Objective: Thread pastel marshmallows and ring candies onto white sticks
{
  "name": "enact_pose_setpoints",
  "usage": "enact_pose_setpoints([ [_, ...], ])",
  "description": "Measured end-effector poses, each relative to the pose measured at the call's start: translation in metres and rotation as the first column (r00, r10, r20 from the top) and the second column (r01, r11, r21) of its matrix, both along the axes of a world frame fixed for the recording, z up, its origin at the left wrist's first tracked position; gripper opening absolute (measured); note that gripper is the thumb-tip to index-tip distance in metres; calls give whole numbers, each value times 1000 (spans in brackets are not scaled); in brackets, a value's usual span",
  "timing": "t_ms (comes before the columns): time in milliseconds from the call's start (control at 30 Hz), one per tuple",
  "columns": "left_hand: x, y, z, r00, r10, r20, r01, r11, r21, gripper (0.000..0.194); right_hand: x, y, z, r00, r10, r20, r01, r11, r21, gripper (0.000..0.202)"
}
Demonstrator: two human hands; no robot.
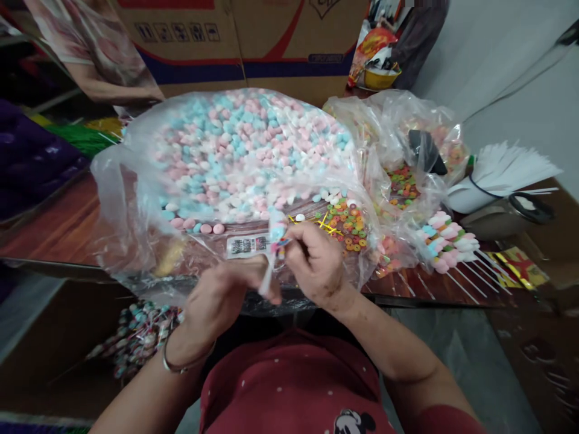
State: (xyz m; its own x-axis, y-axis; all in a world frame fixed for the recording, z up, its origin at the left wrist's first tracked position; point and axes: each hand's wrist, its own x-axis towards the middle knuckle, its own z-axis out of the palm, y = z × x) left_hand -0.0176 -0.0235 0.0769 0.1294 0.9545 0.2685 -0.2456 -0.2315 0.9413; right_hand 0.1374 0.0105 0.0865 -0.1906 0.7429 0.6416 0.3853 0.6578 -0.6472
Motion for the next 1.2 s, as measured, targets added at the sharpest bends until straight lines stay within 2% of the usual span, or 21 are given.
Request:
enact_pose_setpoints([
  [67,4,-3,-2,995,98,10,-95,980,-174,52,-6,-4,0,996,79,35,-80,996,30,16],
  [133,6,-5,-3,984,170,48,-156,964,-216,57,-10,-8,-3,991,121,58,-123,992,19,17],
  [200,3,-8,-2,982,168,84,-157,980,-120,60,-13,-9,-9,986,150,67,-149,989,-25,17],
  [267,-4,-12,-1,988,146,40,-149,987,61,56,-14,-7,-15,978,189,85,-184,981,-59,17],
  [367,-19,-19,-5,961,169,-217,-94,943,320,53,-14,-3,-20,982,182,58,-175,979,-106,19],
  [467,-30,-25,-16,840,320,-437,-96,883,460,41,-15,-2,-18,995,97,-8,-97,988,-120,18],
  [500,-31,-27,-20,806,353,-475,-123,885,449,40,-17,-3,-17,997,82,-6,-82,991,-107,18],
  [533,-31,-28,-24,800,352,-487,-168,909,381,41,-19,-4,-17,997,80,7,-79,993,-83,18],
  [600,-29,-29,-29,854,298,-426,-273,954,122,49,-24,-7,-17,992,107,60,-106,994,-15,19],
  [667,-25,-30,-31,915,272,-297,-322,937,-136,60,-31,-11,-21,977,162,135,-169,985,42,21],
  [733,-21,-31,-29,935,301,-186,-342,904,-256,59,-39,-15,-27,949,244,200,-256,966,35,21],
  [833,-15,-35,-24,912,409,-4,-379,841,-386,38,-52,-24,-36,914,381,136,-359,919,-164,16],
  [900,-11,-39,-22,852,515,97,-433,796,-423,37,-59,-31,-39,896,445,2,-415,838,-354,15],
  [967,-8,-42,-21,790,597,142,-519,773,-363,33,-62,-34,-41,865,500,-39,-455,749,-482,16],
  [1000,-9,-43,-21,771,618,153,-557,771,-310,30,-61,-32,-41,846,534,6,-458,731,-506,17],
  [1033,-11,-44,-21,758,633,156,-591,768,-247,26,-59,-28,-41,826,556,86,-445,740,-504,18],
  [1100,-21,-47,-20,744,658,113,-642,752,-148,21,-50,-13,-41,797,517,311,-366,824,-432,19],
  [1167,-41,-53,-18,693,720,-26,-718,688,-105,22,-38,12,-43,787,319,528,-186,939,-289,17],
  [1200,-54,-57,-18,651,750,-120,-759,645,-89,22,-32,26,-45,735,194,650,-83,977,-198,15],
])
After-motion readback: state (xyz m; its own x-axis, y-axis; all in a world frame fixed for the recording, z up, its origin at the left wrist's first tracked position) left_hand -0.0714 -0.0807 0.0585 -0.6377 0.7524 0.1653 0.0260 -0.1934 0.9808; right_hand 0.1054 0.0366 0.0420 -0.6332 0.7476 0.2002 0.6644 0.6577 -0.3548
